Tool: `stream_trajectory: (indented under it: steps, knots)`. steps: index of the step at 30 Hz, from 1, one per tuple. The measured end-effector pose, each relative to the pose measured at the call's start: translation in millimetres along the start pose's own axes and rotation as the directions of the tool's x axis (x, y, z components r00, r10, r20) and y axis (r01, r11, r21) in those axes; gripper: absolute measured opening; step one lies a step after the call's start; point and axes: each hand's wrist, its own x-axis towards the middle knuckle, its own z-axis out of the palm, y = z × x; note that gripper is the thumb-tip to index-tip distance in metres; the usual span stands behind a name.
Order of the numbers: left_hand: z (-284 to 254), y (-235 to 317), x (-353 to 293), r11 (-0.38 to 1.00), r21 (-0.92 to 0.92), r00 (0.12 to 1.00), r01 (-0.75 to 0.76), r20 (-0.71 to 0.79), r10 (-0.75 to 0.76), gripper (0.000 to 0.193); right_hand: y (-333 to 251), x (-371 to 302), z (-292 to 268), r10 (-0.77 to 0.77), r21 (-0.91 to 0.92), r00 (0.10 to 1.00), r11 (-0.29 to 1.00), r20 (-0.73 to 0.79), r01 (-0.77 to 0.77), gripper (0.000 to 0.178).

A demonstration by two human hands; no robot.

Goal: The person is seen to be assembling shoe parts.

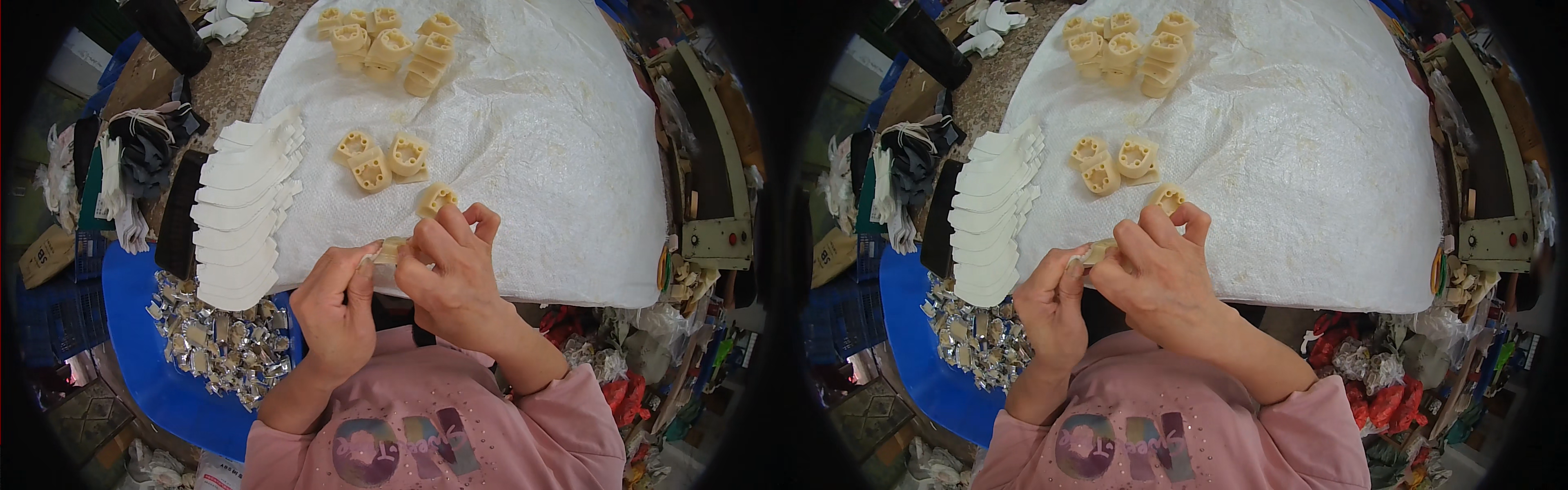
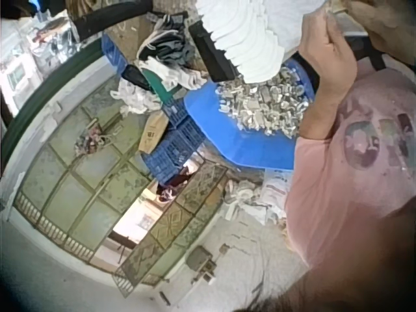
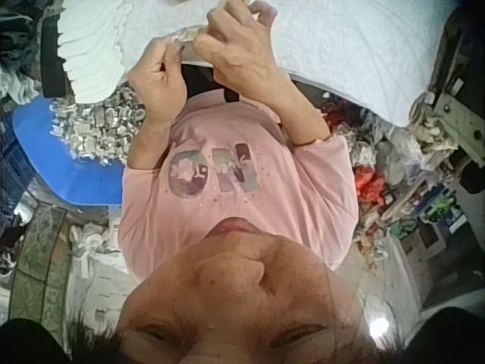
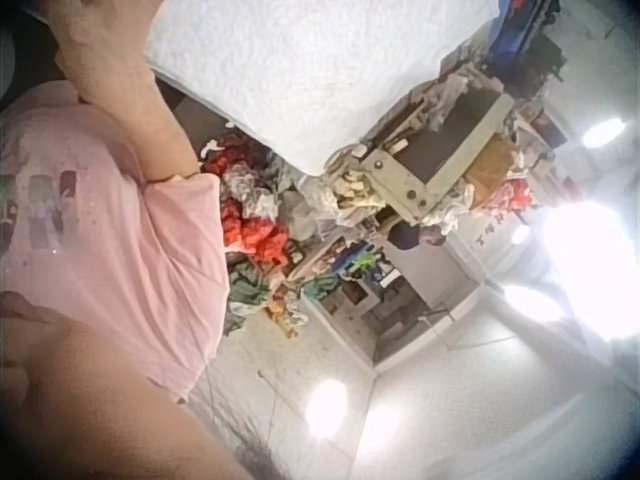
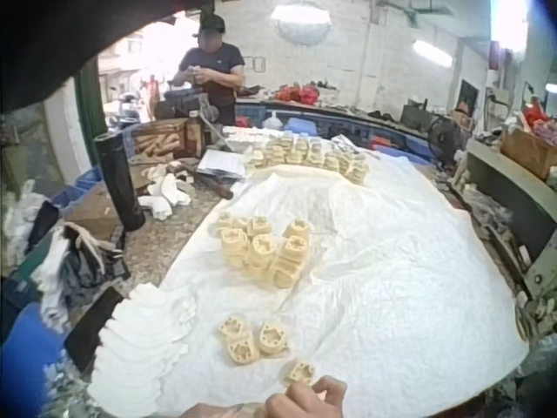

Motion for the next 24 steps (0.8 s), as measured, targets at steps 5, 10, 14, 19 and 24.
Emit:
stream_trajectory:
  steps: [5, 10, 14, 19, 24]
  knots:
    - [5, 2, -3, 0.976, 0.147, 0.987, -0.16, 0.038, 0.156, 0.023, 11, -2, 15, -0.013, 0.018, 0.995, 1.0, -0.096, 0.015, 0.021]
    - [-4, -7, -4, 0.997, -0.059, 0.998, -0.044, 0.052, 0.048, 0.025, 22, -6, 18, -0.008, 0.241, 0.987, 0.969, -0.163, 0.048, 0.029]
    - [3, -24, 2, 0.928, -0.364, 0.997, -0.075, -0.024, 0.071, 0.021, 22, -10, 16, 0.031, 0.491, 0.993, 0.871, -0.117, 0.03, 0.038]
    - [5, -24, 8, 0.925, -0.181, 0.94, -0.335, -0.002, 0.34, 0.012, 20, -14, 13, 0.046, 0.548, 0.997, 0.837, -0.059, -0.006, 0.039]
    - [2, -27, 10, 0.895, -0.032, 0.892, -0.444, 0.071, 0.446, 0.015, 19, -13, 11, -0.036, 0.483, 0.998, 0.876, 0.043, 0.011, 0.036]
